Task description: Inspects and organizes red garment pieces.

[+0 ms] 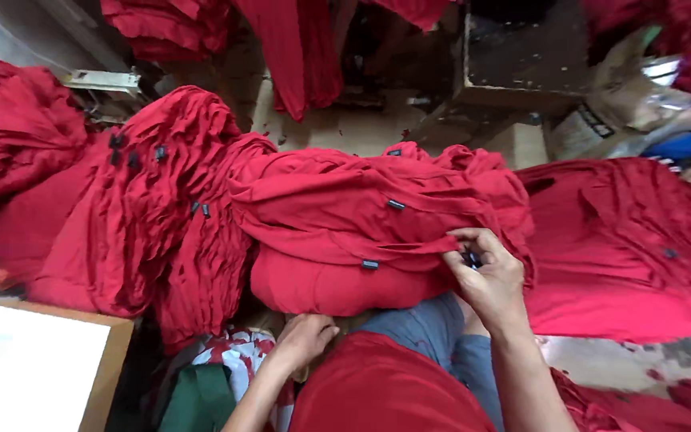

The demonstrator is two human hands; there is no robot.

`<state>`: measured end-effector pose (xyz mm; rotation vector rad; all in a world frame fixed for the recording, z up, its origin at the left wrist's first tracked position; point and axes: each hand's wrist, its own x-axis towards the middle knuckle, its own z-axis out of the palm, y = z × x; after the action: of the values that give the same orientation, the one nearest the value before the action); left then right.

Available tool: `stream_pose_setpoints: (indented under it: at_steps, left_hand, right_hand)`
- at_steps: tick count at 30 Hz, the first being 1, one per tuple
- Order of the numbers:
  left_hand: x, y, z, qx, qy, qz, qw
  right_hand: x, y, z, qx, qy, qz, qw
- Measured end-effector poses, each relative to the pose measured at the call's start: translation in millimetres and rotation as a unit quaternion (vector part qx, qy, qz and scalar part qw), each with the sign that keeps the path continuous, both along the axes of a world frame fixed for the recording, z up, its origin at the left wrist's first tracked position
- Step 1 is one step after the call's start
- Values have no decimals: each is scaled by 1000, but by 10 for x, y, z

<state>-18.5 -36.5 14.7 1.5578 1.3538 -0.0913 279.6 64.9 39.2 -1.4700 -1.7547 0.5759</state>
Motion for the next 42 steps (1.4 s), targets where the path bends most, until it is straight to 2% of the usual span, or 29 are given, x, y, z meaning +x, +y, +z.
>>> stream_pose_setpoints:
  at_steps: [3,5,9,13,15,18,20,23,26,28,31,33,36,37,39,42]
  left_hand:
    - [328,40,-67,107,-150,-12,983]
    - [614,118,-125,129,-193,-60,971]
    - [993,240,-361,207,-192,-110,953]
    - [998,274,-231,278,-175,-105,939]
    - [978,263,-124,340,-204,-103,912]
    - [940,319,-72,460,-246,-104,847]
    - [891,386,72,504,-228,-71,830]
    - [778,498,518,512,-149,1,846]
    - [484,763,257,609,-106,68,783]
    - [308,863,235,629,-74,102,767]
    - [142,926,277,619,-26,130,774]
    - [90,922,284,586,7,116,802]
    - [55,888,275,508,48,68,857]
    - [51,888,258,499,53,57,863]
    - [38,914,202,518,54,45,853]
    - [16,962,214,535,18,64,842]
  right_hand:
    - [-2,-6,0,-16,22,-5,1000]
    - [-5,-12,4,-17,33,-2,999]
    - [19,-43,26,-11,40,-3,999]
    - [41,-75,73,-6,48,-41,998]
    - [64,-85,70,1,47,-61,997]
    - [88,-110,24,15,52,-77,996]
    - [73,-138,28,29,60,-79,995]
    - [30,-218,279,20,79,-86,993]
    - [109,-238,177,49,79,-74,993]
    - [145,-261,95,54,83,-59,993]
    - [108,-335,134,25,48,-35,998]
    - [46,-399,165,-15,-9,-27,999]
    - [-60,-437,148,-130,-89,-21,987]
    - [-89,-432,119,-161,-107,-18,981]
    - [-135,-408,34,-172,-130,-13,976]
    - [-146,-415,-35,-105,-100,-11,989]
